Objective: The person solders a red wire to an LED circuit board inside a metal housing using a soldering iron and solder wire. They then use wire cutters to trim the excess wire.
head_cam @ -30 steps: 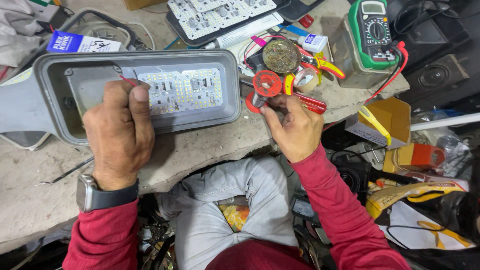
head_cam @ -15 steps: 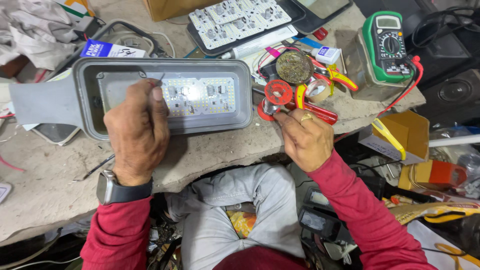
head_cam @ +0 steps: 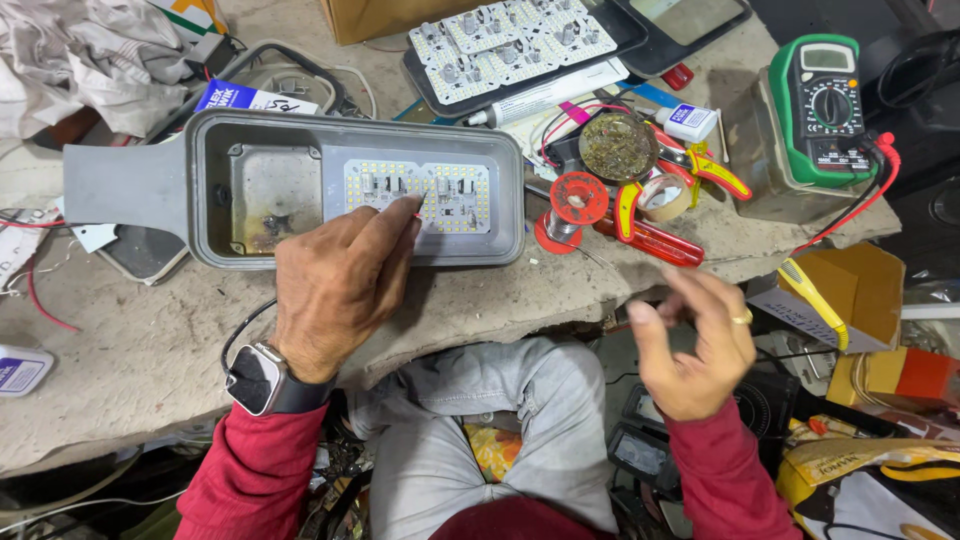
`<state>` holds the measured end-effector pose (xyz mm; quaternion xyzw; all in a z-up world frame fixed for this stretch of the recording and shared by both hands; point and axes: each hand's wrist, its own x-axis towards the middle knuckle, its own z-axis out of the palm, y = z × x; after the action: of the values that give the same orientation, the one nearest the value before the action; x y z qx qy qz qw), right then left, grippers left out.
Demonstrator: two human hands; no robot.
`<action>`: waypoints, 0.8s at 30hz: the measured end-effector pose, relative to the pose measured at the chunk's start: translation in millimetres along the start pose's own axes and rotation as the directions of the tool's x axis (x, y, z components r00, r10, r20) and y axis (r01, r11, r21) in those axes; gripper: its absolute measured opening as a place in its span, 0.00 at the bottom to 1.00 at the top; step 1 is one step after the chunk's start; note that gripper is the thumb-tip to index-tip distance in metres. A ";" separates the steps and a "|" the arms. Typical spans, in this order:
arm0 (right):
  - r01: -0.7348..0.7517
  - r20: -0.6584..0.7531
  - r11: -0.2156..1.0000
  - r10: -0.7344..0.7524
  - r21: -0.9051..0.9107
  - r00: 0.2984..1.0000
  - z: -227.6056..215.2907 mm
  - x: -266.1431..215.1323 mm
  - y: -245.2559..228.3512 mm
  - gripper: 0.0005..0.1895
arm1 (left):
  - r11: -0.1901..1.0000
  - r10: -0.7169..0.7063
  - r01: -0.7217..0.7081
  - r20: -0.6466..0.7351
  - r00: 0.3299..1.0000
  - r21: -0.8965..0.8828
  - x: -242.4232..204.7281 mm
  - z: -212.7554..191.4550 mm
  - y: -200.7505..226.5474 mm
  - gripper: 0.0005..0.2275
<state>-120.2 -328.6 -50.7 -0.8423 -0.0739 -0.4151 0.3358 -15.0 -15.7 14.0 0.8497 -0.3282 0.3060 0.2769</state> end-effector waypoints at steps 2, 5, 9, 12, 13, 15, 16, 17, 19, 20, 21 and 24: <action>-0.149 -0.066 0.982 0.158 0.117 0.985 -5.3 -30.6 17.9 0.14 | 1.000 0.001 -0.001 0.003 1.000 -0.023 1.4 2.7 0.5 0.07; -0.429 -0.026 0.821 0.472 0.376 0.881 -4.7 -73.2 54.3 0.11 | 1.000 -0.008 0.008 0.028 1.000 -0.001 4.0 3.8 0.7 0.06; -0.576 -0.022 0.450 0.800 0.682 0.599 -19.8 -105.4 121.3 0.17 | 0.993 0.040 -0.049 0.092 0.995 0.104 4.4 7.7 9.6 0.06; -0.473 0.014 0.210 0.905 0.856 0.426 -52.8 -110.1 169.2 0.28 | 0.989 0.049 -0.061 0.086 0.995 0.136 6.7 12.8 19.7 0.07; -0.437 0.032 0.166 0.911 0.884 0.411 -61.6 -106.8 183.4 0.31 | 0.988 0.041 -0.053 0.079 0.996 0.146 6.7 14.7 23.7 0.07; -0.365 0.070 0.079 0.923 0.928 0.379 -73.5 -100.5 205.9 0.39 | 0.982 0.018 -0.032 0.073 0.997 0.187 5.7 16.5 27.3 0.07; -0.359 0.097 0.070 0.898 0.931 0.428 -74.5 -97.1 216.0 0.37 | 0.976 0.003 -0.019 0.074 0.997 0.218 4.7 18.5 27.9 0.07; -0.359 0.118 0.067 0.876 0.931 0.469 -79.5 -96.8 223.1 0.36 | 0.971 -0.014 -0.006 0.082 0.997 0.238 1.8 21.7 29.6 0.07; -0.370 0.161 0.051 0.839 0.927 0.520 -88.2 -92.8 235.0 0.35 | 0.974 -0.027 0.011 0.065 0.998 0.225 -1.8 25.8 29.7 0.07; -0.382 0.184 0.039 0.827 0.923 0.531 -92.1 -88.2 240.2 0.36 | 0.976 -0.030 0.017 0.053 0.998 0.218 -1.9 27.6 30.0 0.07; -0.392 0.212 0.022 0.813 0.920 0.543 -89.5 -82.1 245.1 0.37 | 0.974 -0.025 0.013 0.047 0.999 0.228 -1.3 26.9 29.7 0.08; -0.498 0.235 0.122 0.769 0.859 0.595 -76.0 -60.1 265.0 0.26 | 0.970 -0.020 0.012 0.030 0.999 0.242 1.1 20.3 32.2 0.09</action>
<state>-101.5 -569.3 -196.6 -0.4273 0.1433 -0.2376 0.8605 -30.9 -50.2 10.1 0.8845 -0.2860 0.3279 0.1685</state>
